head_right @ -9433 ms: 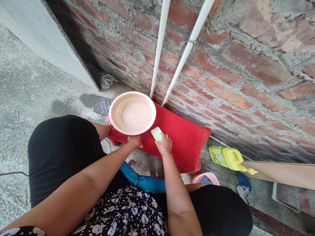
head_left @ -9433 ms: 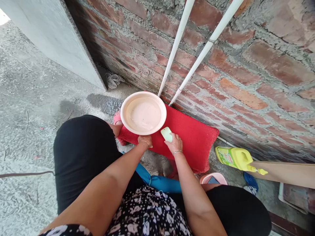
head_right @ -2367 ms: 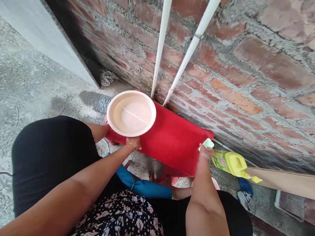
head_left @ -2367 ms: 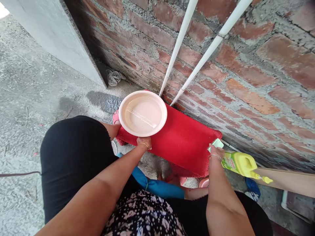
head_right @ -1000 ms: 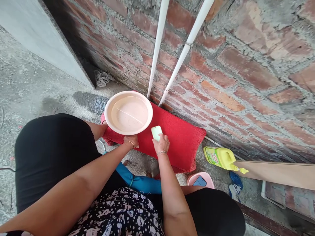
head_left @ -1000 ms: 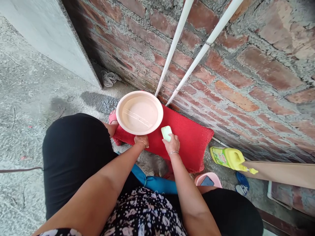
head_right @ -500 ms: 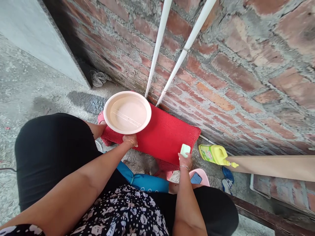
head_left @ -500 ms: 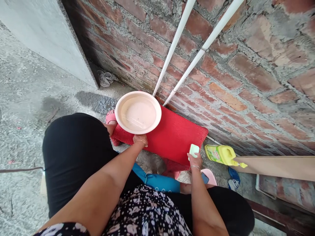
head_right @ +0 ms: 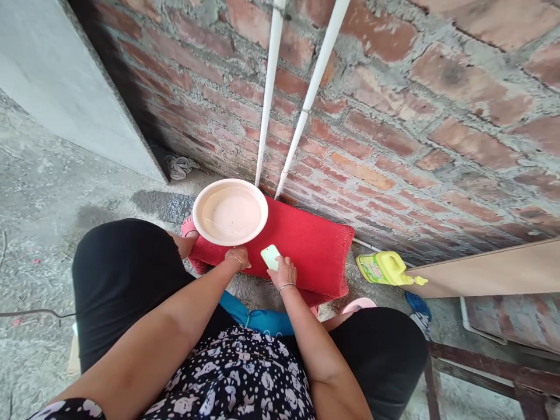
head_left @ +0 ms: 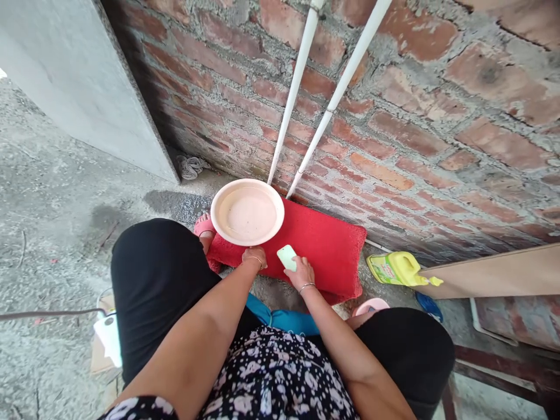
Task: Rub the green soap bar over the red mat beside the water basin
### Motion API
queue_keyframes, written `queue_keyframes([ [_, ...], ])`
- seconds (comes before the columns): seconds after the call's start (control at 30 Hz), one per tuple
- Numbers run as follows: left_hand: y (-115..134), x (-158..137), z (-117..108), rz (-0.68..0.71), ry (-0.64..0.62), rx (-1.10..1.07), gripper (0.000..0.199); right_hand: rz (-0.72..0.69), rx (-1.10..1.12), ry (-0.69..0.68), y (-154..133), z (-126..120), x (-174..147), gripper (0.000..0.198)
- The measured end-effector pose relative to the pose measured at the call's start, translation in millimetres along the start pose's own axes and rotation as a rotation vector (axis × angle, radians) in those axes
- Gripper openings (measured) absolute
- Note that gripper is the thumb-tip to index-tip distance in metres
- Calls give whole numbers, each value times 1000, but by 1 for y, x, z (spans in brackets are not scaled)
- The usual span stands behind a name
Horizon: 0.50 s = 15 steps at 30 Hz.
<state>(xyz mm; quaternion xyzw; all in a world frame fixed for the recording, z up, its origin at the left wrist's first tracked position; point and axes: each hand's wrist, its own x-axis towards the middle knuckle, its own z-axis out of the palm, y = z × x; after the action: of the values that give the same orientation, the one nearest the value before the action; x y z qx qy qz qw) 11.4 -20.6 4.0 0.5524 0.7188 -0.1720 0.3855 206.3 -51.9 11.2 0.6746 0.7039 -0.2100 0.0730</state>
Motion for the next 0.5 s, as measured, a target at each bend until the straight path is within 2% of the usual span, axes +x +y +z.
queue_keyframes([
  [0.07,2,-5,0,16,8,49,73,-65,-92,-32,-5,-4,-2,49],
  [0.13,6,-9,-1,47,2,98,66,-24,-115,-34,8,-11,-3,48],
  [0.2,15,-11,-2,102,-6,139,58,103,-81,-19,34,-18,-6,49],
  [0.37,37,-17,-2,243,0,201,50,558,121,-1,109,-32,-16,59],
  [0.43,40,-19,-3,265,-4,215,50,663,239,35,127,-35,-17,60],
  [0.5,38,-21,-5,268,-13,228,50,701,347,80,132,-37,-15,57],
])
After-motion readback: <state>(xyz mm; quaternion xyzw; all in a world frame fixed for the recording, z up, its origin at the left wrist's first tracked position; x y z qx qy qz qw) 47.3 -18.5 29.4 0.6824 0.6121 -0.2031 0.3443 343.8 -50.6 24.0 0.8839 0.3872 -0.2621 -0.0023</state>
